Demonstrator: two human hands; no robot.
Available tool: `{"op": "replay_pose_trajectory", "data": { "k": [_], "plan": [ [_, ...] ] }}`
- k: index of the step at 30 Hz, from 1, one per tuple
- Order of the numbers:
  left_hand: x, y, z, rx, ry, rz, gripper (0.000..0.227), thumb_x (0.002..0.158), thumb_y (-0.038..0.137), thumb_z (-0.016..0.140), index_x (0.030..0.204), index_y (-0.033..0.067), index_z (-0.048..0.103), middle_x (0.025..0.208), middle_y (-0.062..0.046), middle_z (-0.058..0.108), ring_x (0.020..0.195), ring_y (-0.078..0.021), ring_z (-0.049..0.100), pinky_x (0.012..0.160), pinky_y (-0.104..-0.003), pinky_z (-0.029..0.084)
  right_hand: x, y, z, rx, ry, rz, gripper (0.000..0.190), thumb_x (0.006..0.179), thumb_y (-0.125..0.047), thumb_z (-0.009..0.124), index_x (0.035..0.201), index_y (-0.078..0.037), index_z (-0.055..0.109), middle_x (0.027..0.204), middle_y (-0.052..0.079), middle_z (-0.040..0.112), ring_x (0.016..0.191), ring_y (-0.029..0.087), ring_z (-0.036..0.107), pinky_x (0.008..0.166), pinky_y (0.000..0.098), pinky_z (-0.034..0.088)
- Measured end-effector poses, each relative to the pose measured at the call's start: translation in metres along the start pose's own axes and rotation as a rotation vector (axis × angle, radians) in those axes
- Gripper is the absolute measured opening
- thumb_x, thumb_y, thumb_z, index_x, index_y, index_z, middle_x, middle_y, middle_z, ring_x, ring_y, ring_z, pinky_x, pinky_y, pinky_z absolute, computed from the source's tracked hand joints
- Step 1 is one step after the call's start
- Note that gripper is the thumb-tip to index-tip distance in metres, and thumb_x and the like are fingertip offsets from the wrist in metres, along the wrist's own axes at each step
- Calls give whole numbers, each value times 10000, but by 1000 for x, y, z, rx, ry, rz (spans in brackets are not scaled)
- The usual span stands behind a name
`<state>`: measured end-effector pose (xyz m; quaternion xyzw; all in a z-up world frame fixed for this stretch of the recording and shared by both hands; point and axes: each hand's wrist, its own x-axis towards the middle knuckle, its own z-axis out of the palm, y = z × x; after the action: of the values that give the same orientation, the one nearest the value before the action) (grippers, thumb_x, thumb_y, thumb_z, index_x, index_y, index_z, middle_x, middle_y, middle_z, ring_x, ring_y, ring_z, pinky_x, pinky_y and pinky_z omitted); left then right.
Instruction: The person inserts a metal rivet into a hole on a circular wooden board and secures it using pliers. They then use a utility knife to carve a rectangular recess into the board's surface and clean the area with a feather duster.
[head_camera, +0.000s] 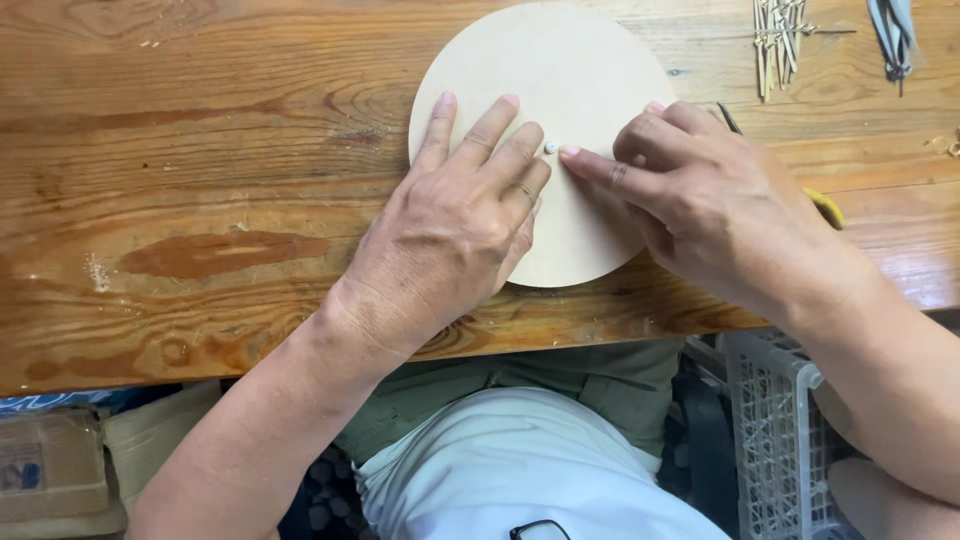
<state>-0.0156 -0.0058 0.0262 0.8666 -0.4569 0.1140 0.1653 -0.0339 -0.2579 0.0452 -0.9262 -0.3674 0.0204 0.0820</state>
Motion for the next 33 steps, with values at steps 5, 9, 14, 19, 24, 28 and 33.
{"op": "replay_pose_trajectory", "data": {
  "k": [5,9,14,19,24,28,33],
  "plan": [
    [-3,-1,4,-11,-12,-6,273,1013,160,658,1212,-16,720,1351,-145,609,1346,-370,536,1135,-617,414,-1,2,1,-84,-104,61,575,940,-74,593,1510,-140,599,1002,66,582,879,283,538,779,372,517],
    [-1,-1,4,-19,-4,-15,281,988,174,682,1200,4,755,1361,-127,669,1325,-363,553,1118,-618,421,0,3,-2,-194,-178,38,690,893,-123,596,1578,-166,520,1005,32,569,902,238,540,767,330,535],
    [3,-6,3,-37,26,16,231,1018,178,659,1119,1,769,1293,-131,678,1262,-357,566,1079,-610,451,-2,10,-4,-312,-346,-2,757,915,-187,556,1645,-159,357,1061,28,534,875,196,514,640,299,602],
    [8,-8,-4,-76,33,23,191,1008,154,684,1069,0,778,1243,-136,678,1214,-356,578,1058,-633,474,6,15,-10,-409,-317,-175,696,946,-70,499,1623,-70,336,1137,14,504,861,174,497,644,267,626],
    [8,-7,-4,-91,-2,-9,218,991,175,680,1085,10,788,1231,-113,676,1227,-360,566,1091,-644,442,12,22,-10,-491,-231,-330,510,967,-145,529,1465,-36,512,1139,-14,517,902,169,523,611,256,625],
    [13,-4,-6,-76,-29,-32,227,1008,196,652,1038,22,796,1219,-105,683,1233,-352,572,1106,-653,434,1,31,-2,-331,-177,-283,585,964,-135,519,1537,-40,454,1278,-33,574,1026,194,550,771,288,592],
    [18,-2,-4,-51,-112,-42,253,1012,139,578,916,-1,766,1125,-113,660,1199,-367,547,1150,-739,333,2,33,-2,170,46,19,243,977,-44,730,1203,-36,642,941,141,676,700,222,641,476,340,552]
  ]
}}
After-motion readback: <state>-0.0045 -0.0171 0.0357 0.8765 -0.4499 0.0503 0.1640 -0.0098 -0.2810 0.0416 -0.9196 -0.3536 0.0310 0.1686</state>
